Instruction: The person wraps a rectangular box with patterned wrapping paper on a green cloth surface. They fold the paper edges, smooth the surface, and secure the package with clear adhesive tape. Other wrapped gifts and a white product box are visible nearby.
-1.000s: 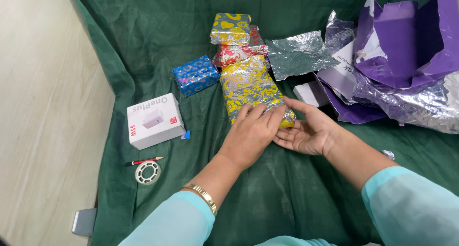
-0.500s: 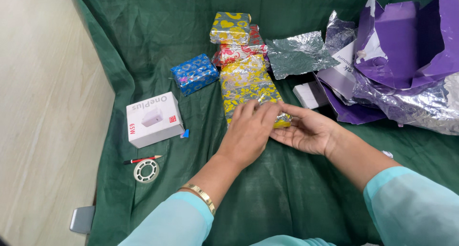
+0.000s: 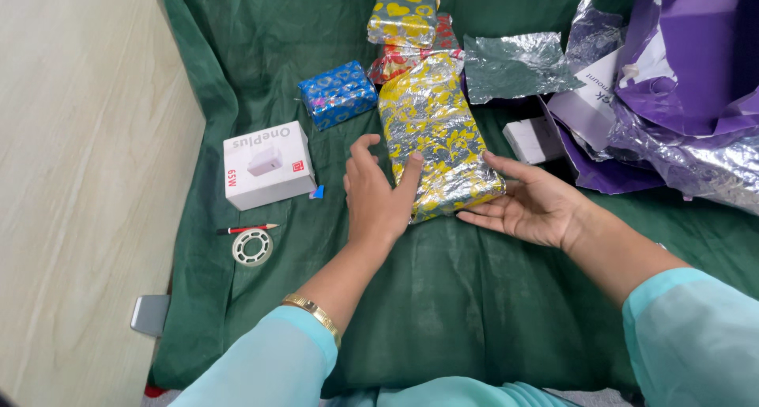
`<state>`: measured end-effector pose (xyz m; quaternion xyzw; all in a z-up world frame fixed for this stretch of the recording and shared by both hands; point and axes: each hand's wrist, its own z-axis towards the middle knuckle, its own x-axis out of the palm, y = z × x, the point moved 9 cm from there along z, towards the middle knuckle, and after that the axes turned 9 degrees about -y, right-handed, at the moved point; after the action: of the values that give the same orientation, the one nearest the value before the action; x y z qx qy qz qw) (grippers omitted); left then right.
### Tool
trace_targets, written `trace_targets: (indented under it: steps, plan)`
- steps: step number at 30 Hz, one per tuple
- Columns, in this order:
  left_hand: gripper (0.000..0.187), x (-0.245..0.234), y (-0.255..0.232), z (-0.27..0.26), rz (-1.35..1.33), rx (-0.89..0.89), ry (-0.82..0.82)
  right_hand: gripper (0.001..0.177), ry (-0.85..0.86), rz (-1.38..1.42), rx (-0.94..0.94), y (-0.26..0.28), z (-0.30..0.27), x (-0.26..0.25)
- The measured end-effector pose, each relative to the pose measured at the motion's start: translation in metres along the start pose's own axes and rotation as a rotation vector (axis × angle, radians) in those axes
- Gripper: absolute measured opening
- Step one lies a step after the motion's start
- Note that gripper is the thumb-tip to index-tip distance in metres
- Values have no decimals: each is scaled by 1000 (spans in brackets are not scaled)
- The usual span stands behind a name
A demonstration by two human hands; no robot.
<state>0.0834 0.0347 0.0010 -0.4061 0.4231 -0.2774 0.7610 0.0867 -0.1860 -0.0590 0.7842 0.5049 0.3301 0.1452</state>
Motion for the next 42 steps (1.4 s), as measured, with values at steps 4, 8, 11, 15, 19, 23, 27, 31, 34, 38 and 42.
trace_targets:
  steps: [4, 8, 11, 15, 19, 23, 27, 31, 34, 38, 42]
  plan:
    - [83, 31, 54, -14, -90, -367, 249, 26, 83, -153, -155, -2, 14, -1]
    - [82, 35, 70, -16, -462, -420, 298, 26, -18, -208, -218, -5, 28, -20]
    - [85, 30, 70, -17, -526, -399, 324, 26, -18, -173, -202, -8, 27, -23]
    - [112, 17, 53, -22, -356, -249, 296, 27, 41, -107, -163, -9, 15, -19]
    - [120, -16, -11, -41, -120, 420, 30, 28, 65, -151, -218, -7, 6, -7]
    - [89, 2, -1, -42, -32, 171, 184, 28, 47, -109, -213, -8, 0, -2]
    - [73, -3, -9, -40, -8, 196, 146, 30, 34, -131, -214, -8, -5, -2]
    - [65, -3, -6, -34, -34, 116, 130, 32, 27, -122, -204, -9, -4, 1]
    - [59, -7, -16, -33, 44, 278, 54, 32, 31, -99, -190, -9, -1, 2]
    - [77, -4, -17, -27, -117, 332, 117, 32, 63, -102, -170, -7, 2, 0]
    - [100, -9, 5, -15, -250, 229, 250, 33, 70, -160, -101, -3, -4, -18]
